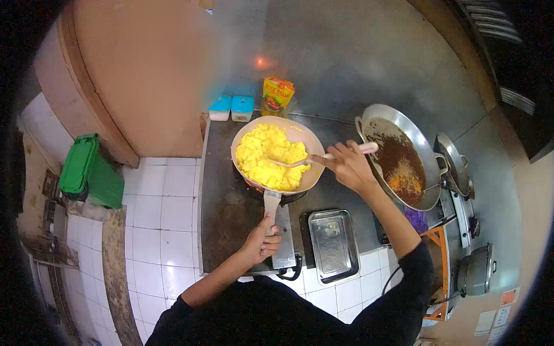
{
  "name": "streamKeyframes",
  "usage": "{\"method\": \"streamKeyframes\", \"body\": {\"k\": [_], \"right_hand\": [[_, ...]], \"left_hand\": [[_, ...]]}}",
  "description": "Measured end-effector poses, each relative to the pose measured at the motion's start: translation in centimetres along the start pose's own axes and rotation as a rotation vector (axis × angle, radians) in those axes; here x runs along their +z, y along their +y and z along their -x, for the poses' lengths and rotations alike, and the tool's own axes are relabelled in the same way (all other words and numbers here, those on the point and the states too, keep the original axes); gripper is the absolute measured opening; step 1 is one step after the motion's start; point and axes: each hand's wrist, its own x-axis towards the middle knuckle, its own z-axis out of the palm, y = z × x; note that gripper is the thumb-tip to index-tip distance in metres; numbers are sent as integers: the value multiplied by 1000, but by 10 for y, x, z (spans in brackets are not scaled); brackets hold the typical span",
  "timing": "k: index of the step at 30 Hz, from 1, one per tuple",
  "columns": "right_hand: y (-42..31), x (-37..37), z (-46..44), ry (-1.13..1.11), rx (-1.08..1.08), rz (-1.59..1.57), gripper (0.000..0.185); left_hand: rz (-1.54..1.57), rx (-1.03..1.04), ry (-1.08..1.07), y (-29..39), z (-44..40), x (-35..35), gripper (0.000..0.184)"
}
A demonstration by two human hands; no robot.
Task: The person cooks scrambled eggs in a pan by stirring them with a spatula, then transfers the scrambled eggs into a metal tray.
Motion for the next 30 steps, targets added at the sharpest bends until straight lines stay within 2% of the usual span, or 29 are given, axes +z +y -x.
{"method": "streamKeyframes", "body": {"k": [3,6,7,9,10,11,13,14,17,20,22,24,26,28,30], "right_hand": [[-12,-20,16,23,33,119,52],[-26,-25,23,-214,415,68,44],[-28,-20,22,-218,420,72,44],[-35,-10,16,-418,609,44,37],[-37,2,15,-408,649,19,29],[-39,16,13,-406,651,23,29],[-45,43,7,-319,845,-48,22],[-47,52,1,-315,842,-45,22],[-50,81,-13,-303,946,-89,19],[-42,102,-32,-260,1063,-216,21],[-35,111,-36,-258,1026,-265,21],[-31,123,-33,-269,988,-318,21],[-24,133,-39,-272,799,-335,20],[-18,129,-52,-277,714,-320,20],[-9,115,-66,-287,596,-262,22]], "left_hand": [[26,19,-63,-5,-5,-5,41],[32,42,-28,-16,-19,-5,43],[30,36,-31,-21,-26,-4,43],[47,137,-23,-36,-40,0,44],[34,167,-18,-41,-48,2,45],[32,167,-23,-47,-58,1,45],[91,219,6,-57,-75,3,45],[65,230,87,-57,-72,13,46],[80,254,128,-61,-74,22,46],[75,261,102,-60,-68,21,46],[73,264,80,-52,-61,19,45],[146,81,-88,-42,-47,12,43],[138,30,-96,-23,-23,12,43],[87,-66,-40,-4,2,16,43],[40,-76,-63,11,9,-1,43]]}}
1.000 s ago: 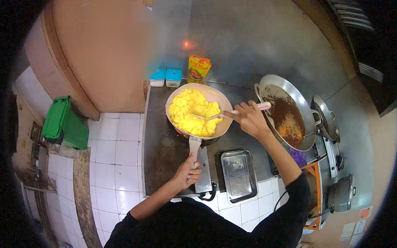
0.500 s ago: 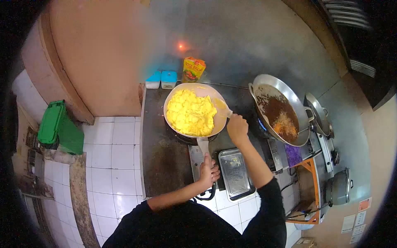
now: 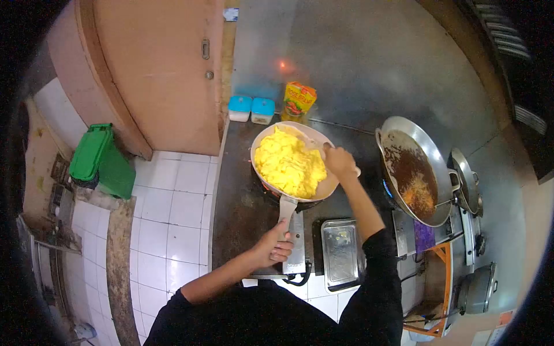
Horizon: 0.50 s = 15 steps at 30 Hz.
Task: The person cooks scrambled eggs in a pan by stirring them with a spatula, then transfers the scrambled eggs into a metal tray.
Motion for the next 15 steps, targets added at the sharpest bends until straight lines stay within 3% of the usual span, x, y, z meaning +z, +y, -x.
{"method": "streamKeyframes", "body": {"k": [5,10,13,15], "right_hand": [[18,-13,-31,15,-313,56,26],[8,-51,-19,-30,-692,247,30],[19,-71,2,17,-781,295,45],[33,-87,22,9,-780,282,46]], "left_hand": [[-183,-47,-34,23,11,-21,42],[-175,-95,-22,30,14,-20,42],[-168,-92,-27,29,14,-21,42],[-174,-56,17,30,15,-18,42]]}}
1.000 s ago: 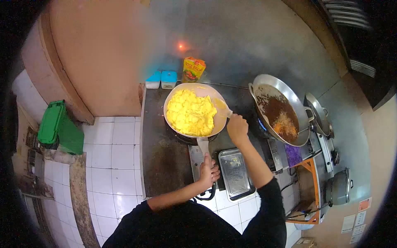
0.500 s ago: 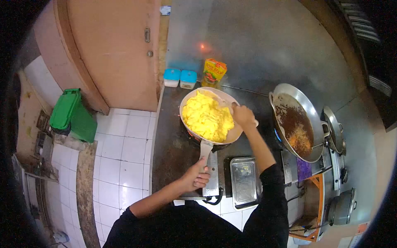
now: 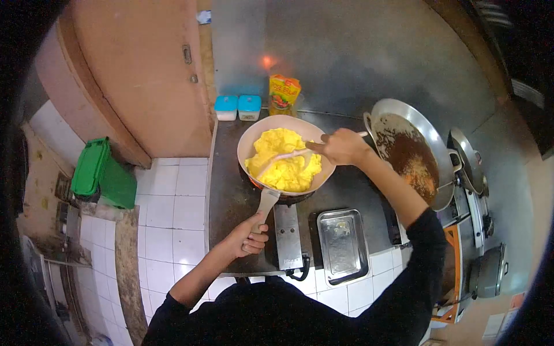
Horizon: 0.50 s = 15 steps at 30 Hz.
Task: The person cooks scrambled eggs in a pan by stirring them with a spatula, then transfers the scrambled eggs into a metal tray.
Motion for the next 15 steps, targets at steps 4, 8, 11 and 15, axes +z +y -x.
{"method": "streamKeyframes", "body": {"k": [4,8,11,15], "right_hand": [[-19,-31,51,-52,20,90,49],[-74,-6,47,-127,328,67,35],[-94,36,14,-120,640,-79,24],[-74,26,7,-131,834,-320,21]], "left_hand": [[23,11,-2,-2,0,2,42],[11,6,4,-5,-4,7,42],[49,63,-12,-21,-15,16,42],[76,116,16,-31,-24,14,42]]}}
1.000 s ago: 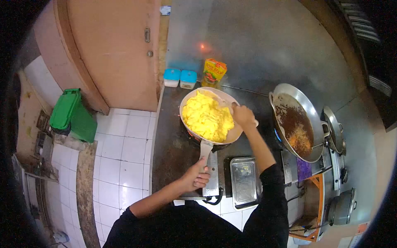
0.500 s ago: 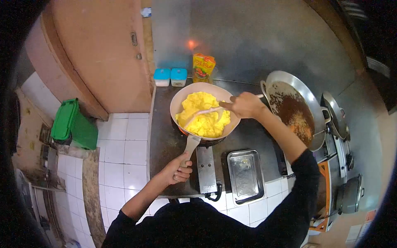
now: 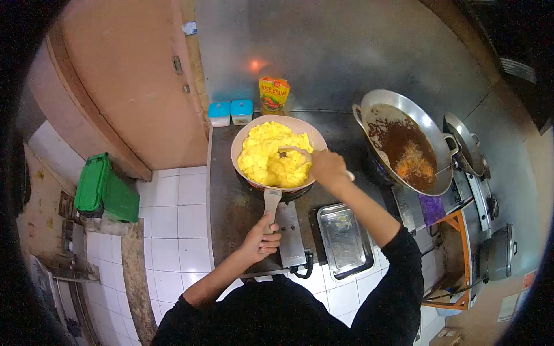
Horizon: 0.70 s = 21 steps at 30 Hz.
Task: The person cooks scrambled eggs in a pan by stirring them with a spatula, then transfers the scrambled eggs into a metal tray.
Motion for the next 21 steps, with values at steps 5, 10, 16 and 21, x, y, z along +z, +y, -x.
{"method": "streamKeyframes", "body": {"k": [5,10,16,21], "right_hand": [[6,-84,41,-79,61,-55,22],[-30,-73,59,-256,-62,-53,21],[-89,12,46,9,35,-159,21],[-76,35,30,207,179,-199,20]], "left_hand": [[10,24,-22,-6,-8,-3,42],[51,90,81,-33,-35,22,44],[107,289,259,-66,-73,55,33],[119,303,262,-64,-65,64,35]]}}
